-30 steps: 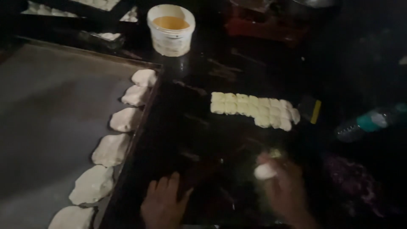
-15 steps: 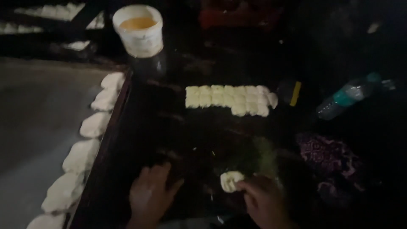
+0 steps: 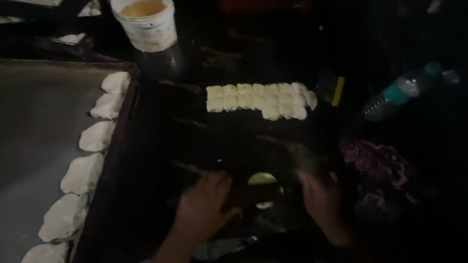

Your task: The person flattens pieces of dough and arranges them on a metal tray.

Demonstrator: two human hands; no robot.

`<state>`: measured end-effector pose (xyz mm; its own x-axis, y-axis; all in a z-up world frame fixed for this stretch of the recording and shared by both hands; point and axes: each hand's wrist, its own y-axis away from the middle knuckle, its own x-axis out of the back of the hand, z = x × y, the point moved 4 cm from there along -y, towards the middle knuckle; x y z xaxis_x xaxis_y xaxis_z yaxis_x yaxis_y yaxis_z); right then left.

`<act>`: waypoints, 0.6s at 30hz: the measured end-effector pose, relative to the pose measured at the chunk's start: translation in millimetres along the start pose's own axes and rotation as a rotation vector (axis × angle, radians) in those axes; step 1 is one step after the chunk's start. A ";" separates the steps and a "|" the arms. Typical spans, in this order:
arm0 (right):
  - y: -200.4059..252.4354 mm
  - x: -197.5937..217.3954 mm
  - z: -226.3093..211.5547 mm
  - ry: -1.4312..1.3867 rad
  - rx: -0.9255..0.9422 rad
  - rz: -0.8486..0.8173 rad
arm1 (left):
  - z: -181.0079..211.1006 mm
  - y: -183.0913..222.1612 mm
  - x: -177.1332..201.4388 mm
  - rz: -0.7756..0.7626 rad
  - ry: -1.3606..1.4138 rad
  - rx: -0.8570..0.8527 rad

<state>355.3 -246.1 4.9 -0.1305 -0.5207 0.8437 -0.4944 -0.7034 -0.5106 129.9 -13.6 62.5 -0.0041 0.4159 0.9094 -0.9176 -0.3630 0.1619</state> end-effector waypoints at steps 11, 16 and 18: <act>-42.3 -7.1 -93.4 -0.167 0.169 -0.456 | -36.0 66.5 -41.1 0.233 0.112 -0.570; -15.6 -25.1 -56.0 -0.378 -0.434 -0.889 | -65.3 104.4 -24.2 0.384 0.191 -0.545; -31.4 -43.2 -47.5 -0.590 -0.551 -1.005 | -78.2 101.8 -53.8 0.441 0.201 -0.488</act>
<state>335.7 -178.6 -7.7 0.8313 -0.1148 0.5438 -0.4598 -0.6916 0.5570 5.6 -7.7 0.1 -0.4491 0.4793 0.7540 -0.8868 -0.1365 -0.4415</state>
